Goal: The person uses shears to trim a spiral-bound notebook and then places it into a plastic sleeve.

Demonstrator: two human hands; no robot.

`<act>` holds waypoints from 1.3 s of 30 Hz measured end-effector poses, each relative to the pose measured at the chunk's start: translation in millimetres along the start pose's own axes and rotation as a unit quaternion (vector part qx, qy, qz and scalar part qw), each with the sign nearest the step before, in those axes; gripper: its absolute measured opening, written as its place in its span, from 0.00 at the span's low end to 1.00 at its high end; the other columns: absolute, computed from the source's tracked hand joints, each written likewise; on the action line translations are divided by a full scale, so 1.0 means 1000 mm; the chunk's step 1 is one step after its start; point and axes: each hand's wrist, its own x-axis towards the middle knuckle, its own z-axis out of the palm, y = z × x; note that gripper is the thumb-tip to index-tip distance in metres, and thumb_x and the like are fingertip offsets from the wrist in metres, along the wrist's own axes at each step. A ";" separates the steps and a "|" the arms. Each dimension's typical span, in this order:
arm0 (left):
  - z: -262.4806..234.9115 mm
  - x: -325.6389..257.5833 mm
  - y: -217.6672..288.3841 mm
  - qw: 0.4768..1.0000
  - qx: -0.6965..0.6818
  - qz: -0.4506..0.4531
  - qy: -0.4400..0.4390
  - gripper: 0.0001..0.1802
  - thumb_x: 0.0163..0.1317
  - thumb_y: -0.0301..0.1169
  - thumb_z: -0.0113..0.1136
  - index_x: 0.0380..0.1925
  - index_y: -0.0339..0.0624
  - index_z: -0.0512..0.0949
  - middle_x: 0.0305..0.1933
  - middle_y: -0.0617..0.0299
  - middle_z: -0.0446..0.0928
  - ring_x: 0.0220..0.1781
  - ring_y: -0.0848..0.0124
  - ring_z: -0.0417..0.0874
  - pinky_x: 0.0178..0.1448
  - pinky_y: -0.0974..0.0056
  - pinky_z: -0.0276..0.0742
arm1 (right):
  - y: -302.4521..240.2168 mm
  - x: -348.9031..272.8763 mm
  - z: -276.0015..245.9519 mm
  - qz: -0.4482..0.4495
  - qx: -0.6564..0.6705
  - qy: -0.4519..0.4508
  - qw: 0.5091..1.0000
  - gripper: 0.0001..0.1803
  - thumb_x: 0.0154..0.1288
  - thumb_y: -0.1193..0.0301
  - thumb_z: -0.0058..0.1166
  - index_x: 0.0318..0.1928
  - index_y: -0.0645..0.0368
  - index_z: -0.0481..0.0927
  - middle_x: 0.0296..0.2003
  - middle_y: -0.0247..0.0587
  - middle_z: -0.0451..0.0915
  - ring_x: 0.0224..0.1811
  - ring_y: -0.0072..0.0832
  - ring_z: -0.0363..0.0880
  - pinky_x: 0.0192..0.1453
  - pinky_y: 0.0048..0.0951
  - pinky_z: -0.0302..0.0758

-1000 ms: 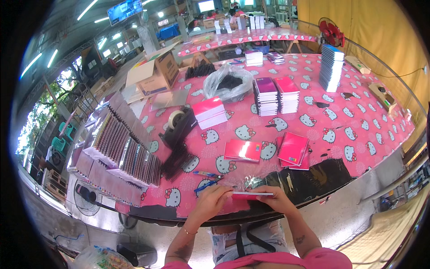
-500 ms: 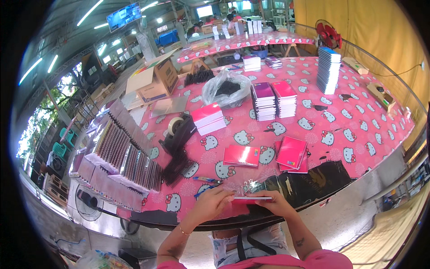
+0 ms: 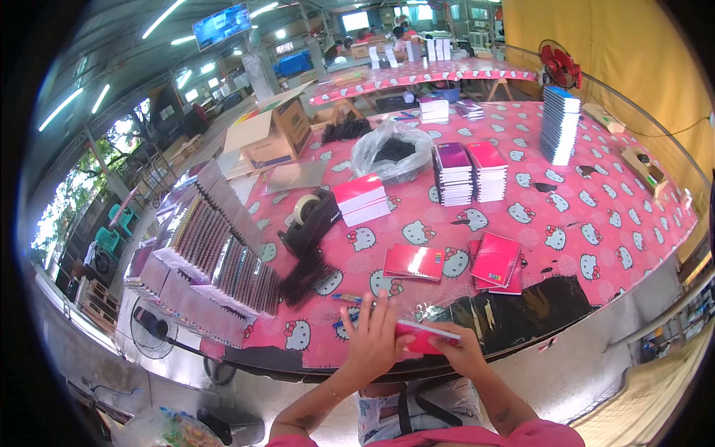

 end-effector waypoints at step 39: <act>-0.002 -0.025 0.025 0.988 -0.051 0.144 -0.016 0.48 0.65 0.67 0.49 0.68 0.33 0.68 0.71 0.41 0.68 0.77 0.46 0.63 0.74 0.29 0.50 | -0.011 -0.004 0.007 0.070 0.106 0.037 0.991 0.18 0.70 0.78 0.59 0.59 0.64 0.82 0.50 0.36 0.85 0.51 0.20 0.79 0.58 0.26 0.76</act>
